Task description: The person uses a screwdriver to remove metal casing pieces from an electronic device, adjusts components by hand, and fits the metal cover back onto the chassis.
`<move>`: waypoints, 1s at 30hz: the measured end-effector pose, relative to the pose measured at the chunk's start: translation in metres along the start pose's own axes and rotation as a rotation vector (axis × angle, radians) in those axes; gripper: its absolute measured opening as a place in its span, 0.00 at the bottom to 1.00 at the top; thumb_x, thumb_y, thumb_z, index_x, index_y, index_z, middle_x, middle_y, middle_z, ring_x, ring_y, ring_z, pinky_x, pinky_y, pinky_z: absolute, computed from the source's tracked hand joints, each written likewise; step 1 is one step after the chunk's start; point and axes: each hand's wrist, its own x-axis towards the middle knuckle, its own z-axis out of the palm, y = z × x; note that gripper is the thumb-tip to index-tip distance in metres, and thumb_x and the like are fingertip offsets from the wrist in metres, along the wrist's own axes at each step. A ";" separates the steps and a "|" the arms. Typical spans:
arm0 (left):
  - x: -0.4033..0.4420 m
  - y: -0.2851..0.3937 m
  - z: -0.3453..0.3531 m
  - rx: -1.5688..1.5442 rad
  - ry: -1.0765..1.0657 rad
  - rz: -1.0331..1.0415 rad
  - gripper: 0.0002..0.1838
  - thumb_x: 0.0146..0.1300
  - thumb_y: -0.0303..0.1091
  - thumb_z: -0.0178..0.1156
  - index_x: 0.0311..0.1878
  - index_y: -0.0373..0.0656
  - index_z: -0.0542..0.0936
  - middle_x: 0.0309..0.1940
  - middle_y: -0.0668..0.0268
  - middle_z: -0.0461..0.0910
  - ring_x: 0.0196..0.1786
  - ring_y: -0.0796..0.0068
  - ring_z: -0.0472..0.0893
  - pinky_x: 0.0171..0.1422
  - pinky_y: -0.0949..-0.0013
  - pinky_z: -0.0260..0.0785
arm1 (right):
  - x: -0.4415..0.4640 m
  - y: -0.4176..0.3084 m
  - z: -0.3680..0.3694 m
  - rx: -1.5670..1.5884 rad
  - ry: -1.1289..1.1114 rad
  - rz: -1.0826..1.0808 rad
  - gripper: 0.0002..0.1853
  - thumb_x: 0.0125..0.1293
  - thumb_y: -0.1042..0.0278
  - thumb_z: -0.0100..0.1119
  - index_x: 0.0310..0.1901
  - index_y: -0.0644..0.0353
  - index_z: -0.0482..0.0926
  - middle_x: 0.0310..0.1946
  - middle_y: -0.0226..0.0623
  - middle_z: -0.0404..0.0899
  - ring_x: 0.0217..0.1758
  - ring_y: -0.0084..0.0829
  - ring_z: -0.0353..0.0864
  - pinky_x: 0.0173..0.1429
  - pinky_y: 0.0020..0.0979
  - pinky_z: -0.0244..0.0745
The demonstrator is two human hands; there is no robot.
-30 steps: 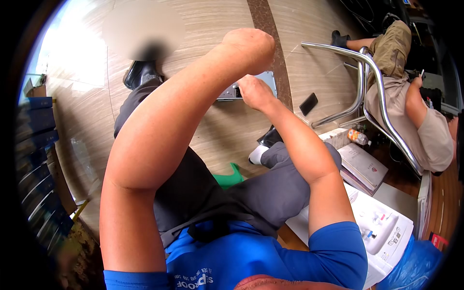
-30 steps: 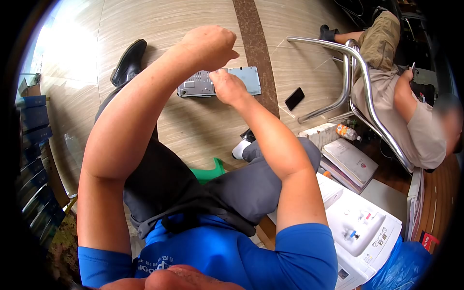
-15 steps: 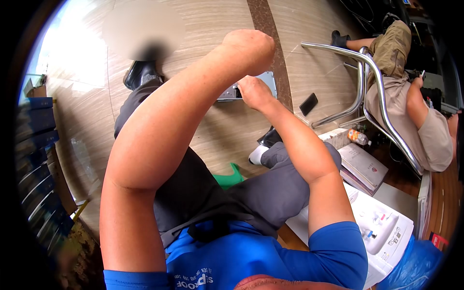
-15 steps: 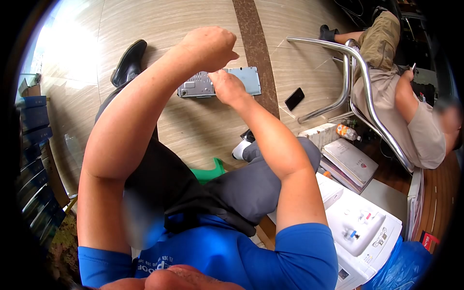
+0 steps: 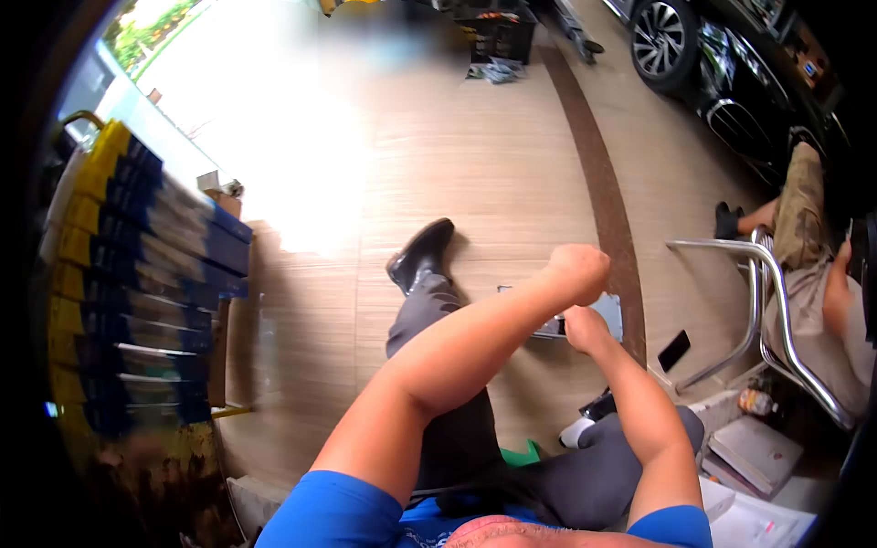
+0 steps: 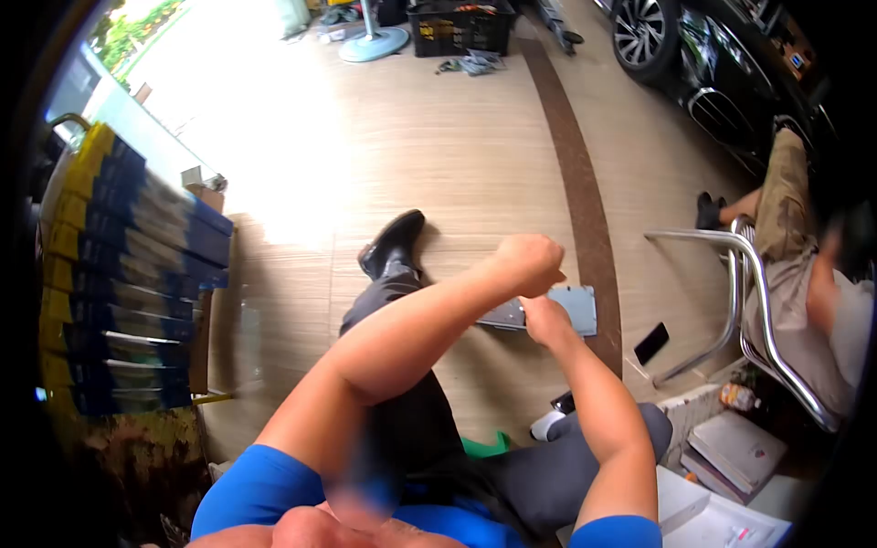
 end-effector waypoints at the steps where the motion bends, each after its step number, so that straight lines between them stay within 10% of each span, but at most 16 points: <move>1: -0.004 0.001 -0.003 -0.009 0.009 -0.004 0.19 0.64 0.50 0.64 0.42 0.42 0.85 0.40 0.56 0.86 0.48 0.56 0.85 0.50 0.56 0.78 | 0.001 -0.002 -0.001 0.005 0.002 -0.025 0.14 0.60 0.78 0.47 0.44 0.59 0.81 0.39 0.56 0.82 0.44 0.58 0.81 0.48 0.54 0.76; 7: -0.013 0.006 -0.012 -0.039 -0.030 -0.063 0.14 0.62 0.44 0.66 0.43 0.45 0.87 0.45 0.60 0.86 0.50 0.59 0.85 0.50 0.60 0.79 | 0.000 0.009 0.002 -0.053 -0.078 0.017 0.19 0.67 0.72 0.43 0.58 0.51 0.73 0.51 0.56 0.78 0.49 0.59 0.80 0.50 0.54 0.76; 14: -0.011 0.005 -0.008 -0.049 -0.018 -0.022 0.17 0.63 0.48 0.64 0.42 0.42 0.85 0.41 0.56 0.86 0.47 0.55 0.85 0.49 0.56 0.78 | -0.002 0.013 0.008 -0.042 0.030 0.020 0.16 0.61 0.74 0.55 0.51 0.56 0.79 0.37 0.54 0.83 0.44 0.54 0.82 0.49 0.51 0.77; 30: -0.011 0.006 -0.008 -0.052 -0.010 -0.006 0.19 0.63 0.48 0.64 0.43 0.39 0.81 0.42 0.52 0.84 0.50 0.50 0.82 0.51 0.52 0.75 | 0.002 0.026 0.024 -0.045 -0.025 0.004 0.12 0.63 0.76 0.47 0.48 0.58 0.75 0.46 0.53 0.79 0.51 0.53 0.80 0.55 0.50 0.76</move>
